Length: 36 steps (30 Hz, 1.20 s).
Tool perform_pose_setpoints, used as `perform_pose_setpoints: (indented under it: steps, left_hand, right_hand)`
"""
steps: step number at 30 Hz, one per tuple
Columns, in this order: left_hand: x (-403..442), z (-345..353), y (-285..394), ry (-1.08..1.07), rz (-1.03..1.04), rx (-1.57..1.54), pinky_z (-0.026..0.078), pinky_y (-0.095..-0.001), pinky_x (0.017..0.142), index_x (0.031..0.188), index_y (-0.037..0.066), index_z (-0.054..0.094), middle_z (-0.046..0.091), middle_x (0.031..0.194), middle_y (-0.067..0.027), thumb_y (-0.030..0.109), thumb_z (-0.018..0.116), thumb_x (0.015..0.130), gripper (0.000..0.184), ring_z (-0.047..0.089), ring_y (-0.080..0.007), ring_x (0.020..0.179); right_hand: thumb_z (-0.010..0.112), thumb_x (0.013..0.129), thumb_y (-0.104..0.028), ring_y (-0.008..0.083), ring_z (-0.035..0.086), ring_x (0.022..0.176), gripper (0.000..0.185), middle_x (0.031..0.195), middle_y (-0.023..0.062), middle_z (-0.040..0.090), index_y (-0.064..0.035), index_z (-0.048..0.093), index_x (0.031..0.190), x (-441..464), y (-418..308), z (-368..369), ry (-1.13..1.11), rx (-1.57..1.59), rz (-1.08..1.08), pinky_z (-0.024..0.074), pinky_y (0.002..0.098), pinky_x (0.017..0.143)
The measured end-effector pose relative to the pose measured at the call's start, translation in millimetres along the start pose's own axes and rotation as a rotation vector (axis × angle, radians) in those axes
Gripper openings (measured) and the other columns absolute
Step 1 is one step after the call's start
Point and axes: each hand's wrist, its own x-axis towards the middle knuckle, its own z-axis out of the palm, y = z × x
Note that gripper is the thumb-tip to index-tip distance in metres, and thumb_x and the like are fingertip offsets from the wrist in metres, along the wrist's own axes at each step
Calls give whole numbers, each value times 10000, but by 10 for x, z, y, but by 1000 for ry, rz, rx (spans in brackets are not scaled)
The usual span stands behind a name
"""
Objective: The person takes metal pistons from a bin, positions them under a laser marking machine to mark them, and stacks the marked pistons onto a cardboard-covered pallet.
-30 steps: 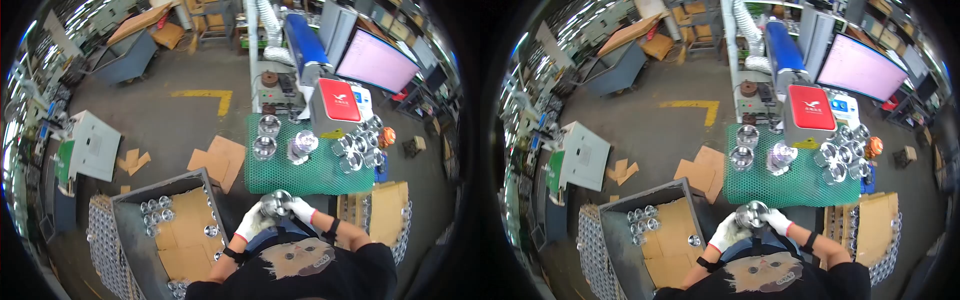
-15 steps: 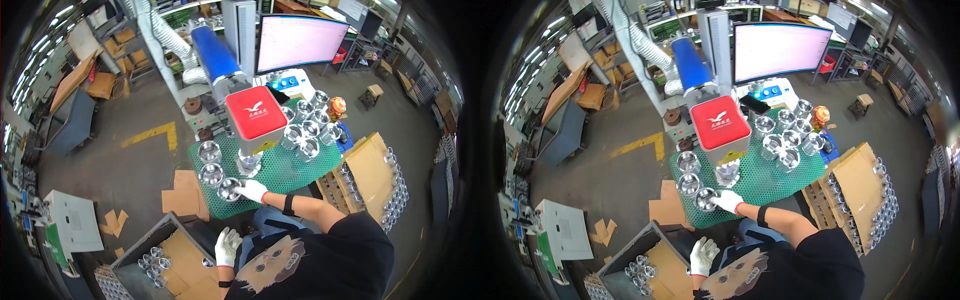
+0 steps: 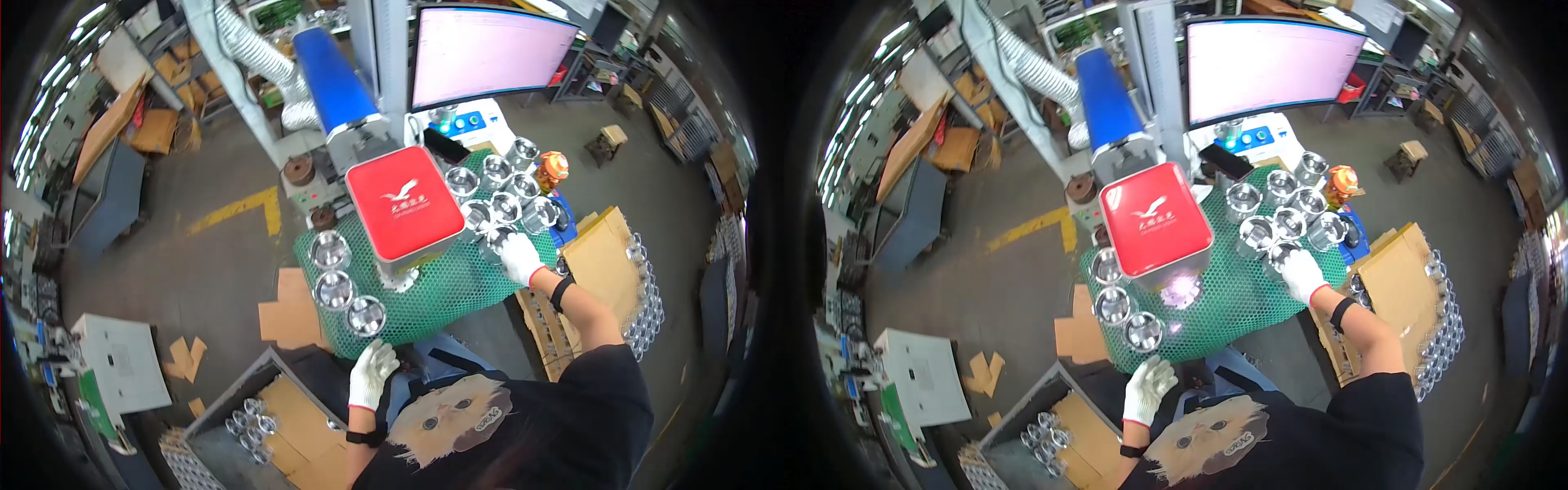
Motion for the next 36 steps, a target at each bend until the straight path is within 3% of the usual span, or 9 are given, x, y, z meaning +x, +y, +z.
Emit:
perform_pose_setpoints:
  steps: [9, 11, 17, 19, 21, 22, 27, 33, 36]
  left_hand:
    - [-591, -1106, -441, 327, 62, -44, 537, -469, 916, 1405, -19, 467, 542, 1352, -252, 325, 600, 971, 570, 580, -356, 1191]
    - [-671, -1288, -591, 414, 51, -78, 548, -448, 862, 1381, -14, 494, 574, 1306, -233, 334, 633, 949, 571, 605, -330, 1131]
    - [-627, -678, -307, 124, 68, -57, 497, -464, 964, 1346, 41, 548, 580, 1318, -172, 368, 610, 958, 510, 594, -298, 1138]
    - [-628, -342, 3, -56, 96, -138, 438, -394, 1044, 1332, 52, 561, 585, 1316, -146, 396, 546, 982, 491, 579, -238, 1173]
    - [-569, -409, 135, -165, 112, -352, 543, -439, 928, 1319, -11, 558, 661, 1190, -164, 335, 547, 995, 474, 656, -273, 1032]
    - [-651, -399, 78, -33, 546, 271, 558, -441, 920, 1281, -12, 575, 672, 1164, -161, 316, 545, 997, 434, 668, -275, 1024]
    - [-929, 94, 358, -181, 360, -593, 579, -430, 918, 1339, 40, 553, 671, 1187, -154, 275, 582, 989, 423, 678, -282, 1053]
    - [-934, 1182, 600, -40, 725, 1131, 537, -348, 876, 1193, -17, 662, 717, 1108, -145, 256, 648, 900, 400, 691, -270, 1015]
    - [-521, 1511, 351, -278, 873, 1833, 517, -378, 740, 1020, 47, 684, 677, 934, -101, 368, 684, 833, 371, 658, -267, 856]
  right_hand:
    - [661, 711, -231, 375, 647, 996, 408, 1011, 207, 671, 21, 681, 1033, -481, -913, 631, 380, 58, 523, 523, 437, 912]
    - [677, 723, -288, 362, 629, 1052, 428, 1037, 208, 668, 7, 693, 1033, -571, -1287, 588, -8, 550, 819, 518, 428, 926]
    - [748, 760, -338, 286, 699, 871, 455, 945, 177, 719, 20, 701, 1038, -177, -2457, -593, -374, 790, -35, 532, 360, 828]
    - [796, 784, -257, 167, 679, 871, 450, 1035, 117, 722, 39, 681, 1102, -49, -2582, -813, -526, 1443, -205, 529, 308, 800]
    - [789, 824, -193, 94, 632, 870, 493, 1067, 49, 698, 38, 622, 1226, 3, -2703, -1299, -664, 2002, -217, 516, 266, 759]
    - [778, 833, -192, 87, 625, 859, 481, 1064, 51, 696, 38, 624, 1226, 75, -2679, -1429, -728, 2055, -229, 509, 258, 744]
    - [723, 882, -205, 122, 659, 985, 518, 1136, 80, 697, 76, 572, 1290, 399, -2479, -1119, -605, 1772, -170, 528, 287, 891]
    - [478, 958, -621, 320, 611, 1138, 758, 1346, 157, 586, -33, 434, 1435, 211, -1784, -749, -1012, 2615, -146, 531, 436, 893]
    - [543, 957, -543, 276, 658, 1041, 546, 1187, 95, 682, -126, 572, 1309, -22, -1571, -171, -497, 2547, 862, 542, 477, 863]
